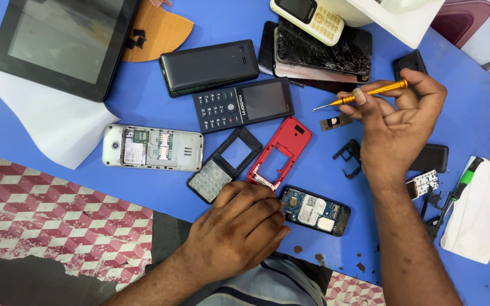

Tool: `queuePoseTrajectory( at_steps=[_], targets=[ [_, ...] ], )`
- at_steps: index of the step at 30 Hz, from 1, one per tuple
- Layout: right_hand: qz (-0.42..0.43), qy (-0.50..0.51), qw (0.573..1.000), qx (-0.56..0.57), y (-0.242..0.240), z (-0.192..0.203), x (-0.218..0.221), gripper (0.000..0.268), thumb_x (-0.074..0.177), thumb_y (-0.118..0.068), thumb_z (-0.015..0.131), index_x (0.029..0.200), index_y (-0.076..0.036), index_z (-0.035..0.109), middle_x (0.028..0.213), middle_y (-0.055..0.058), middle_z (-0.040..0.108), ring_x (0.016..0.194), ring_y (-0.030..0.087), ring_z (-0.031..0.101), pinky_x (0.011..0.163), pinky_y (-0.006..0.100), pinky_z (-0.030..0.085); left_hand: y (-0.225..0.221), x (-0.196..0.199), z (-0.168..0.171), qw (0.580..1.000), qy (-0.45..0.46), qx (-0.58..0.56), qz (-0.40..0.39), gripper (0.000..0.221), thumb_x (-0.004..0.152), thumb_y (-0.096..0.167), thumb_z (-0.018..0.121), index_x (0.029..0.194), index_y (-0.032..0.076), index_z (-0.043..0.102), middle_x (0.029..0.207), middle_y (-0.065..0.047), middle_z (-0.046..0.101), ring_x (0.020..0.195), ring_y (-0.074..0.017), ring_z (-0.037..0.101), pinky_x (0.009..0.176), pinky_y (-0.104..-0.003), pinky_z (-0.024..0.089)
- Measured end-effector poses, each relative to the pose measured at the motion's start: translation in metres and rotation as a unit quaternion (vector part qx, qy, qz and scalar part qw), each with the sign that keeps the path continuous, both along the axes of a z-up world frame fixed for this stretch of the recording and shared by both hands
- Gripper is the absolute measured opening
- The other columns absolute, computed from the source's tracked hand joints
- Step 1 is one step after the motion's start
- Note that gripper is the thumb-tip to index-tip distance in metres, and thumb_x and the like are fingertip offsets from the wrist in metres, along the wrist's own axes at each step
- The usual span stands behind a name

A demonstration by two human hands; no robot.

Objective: The person disassembles a mobile phone using a screwdriver, removes the back cover, and manipulates internal components. They handle several phone parts and tools on a cluttered workbench.

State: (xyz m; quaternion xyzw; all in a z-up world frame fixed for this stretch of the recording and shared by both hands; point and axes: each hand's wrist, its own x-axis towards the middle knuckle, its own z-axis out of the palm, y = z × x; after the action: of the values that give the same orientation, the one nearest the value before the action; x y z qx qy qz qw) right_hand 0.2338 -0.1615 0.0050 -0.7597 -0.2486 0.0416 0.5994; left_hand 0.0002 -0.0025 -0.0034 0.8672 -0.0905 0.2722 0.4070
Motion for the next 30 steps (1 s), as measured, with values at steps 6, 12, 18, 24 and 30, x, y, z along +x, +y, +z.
queuePoseTrajectory(
  at_steps=[6,12,18,24,30],
  targets=[
    [-0.016,0.014,1.000,0.018,-0.001,0.007,-0.003,0.050,0.113,0.007,0.068,0.144,-0.003,0.031,0.117,0.018,0.065,0.102,0.023,0.075,0.090,0.035,0.069,-0.001,-0.001,0.000,1.000,0.003,-0.005,0.002,0.018,0.093,0.017,0.082,0.095,0.005,0.068,0.104,-0.005,0.069,0.115,-0.0229,0.065,0.099,-0.043,0.052],
    [-0.025,0.002,1.000,0.000,-0.010,0.020,-0.006,0.050,0.115,0.005,0.070,0.142,-0.003,0.029,0.118,0.018,0.065,0.104,0.024,0.076,0.091,0.036,0.070,0.000,0.000,0.001,1.000,0.001,-0.002,0.001,0.017,0.093,0.015,0.081,0.096,0.005,0.068,0.107,-0.007,0.069,0.115,-0.0231,0.065,0.099,-0.043,0.052],
    [-0.021,-0.010,1.000,0.001,-0.012,0.026,-0.007,0.049,0.116,0.004,0.070,0.140,-0.003,0.029,0.120,0.018,0.065,0.105,0.025,0.077,0.092,0.036,0.071,0.000,-0.001,0.001,1.000,0.004,-0.003,0.002,0.016,0.093,0.015,0.081,0.097,0.005,0.068,0.108,-0.006,0.069,0.115,-0.0225,0.065,0.099,-0.043,0.052],
    [-0.040,0.000,0.999,0.000,-0.018,0.032,-0.015,0.050,0.114,0.006,0.070,0.142,-0.003,0.029,0.115,0.018,0.064,0.105,0.026,0.077,0.092,0.037,0.071,0.000,0.000,0.001,1.000,0.003,-0.010,0.002,0.018,0.092,0.014,0.082,0.100,0.005,0.069,0.110,-0.007,0.068,0.115,-0.0235,0.065,0.100,-0.043,0.051],
    [-0.058,0.002,0.998,0.005,-0.050,0.040,-0.035,0.053,0.113,0.008,0.067,0.147,-0.002,0.028,0.115,0.019,0.063,0.099,0.028,0.074,0.091,0.039,0.070,0.001,0.001,0.005,0.999,0.021,-0.027,0.018,0.023,0.090,0.011,0.082,0.108,0.005,0.069,0.115,-0.006,0.067,0.116,-0.0230,0.065,0.101,-0.044,0.051]
  ],
)
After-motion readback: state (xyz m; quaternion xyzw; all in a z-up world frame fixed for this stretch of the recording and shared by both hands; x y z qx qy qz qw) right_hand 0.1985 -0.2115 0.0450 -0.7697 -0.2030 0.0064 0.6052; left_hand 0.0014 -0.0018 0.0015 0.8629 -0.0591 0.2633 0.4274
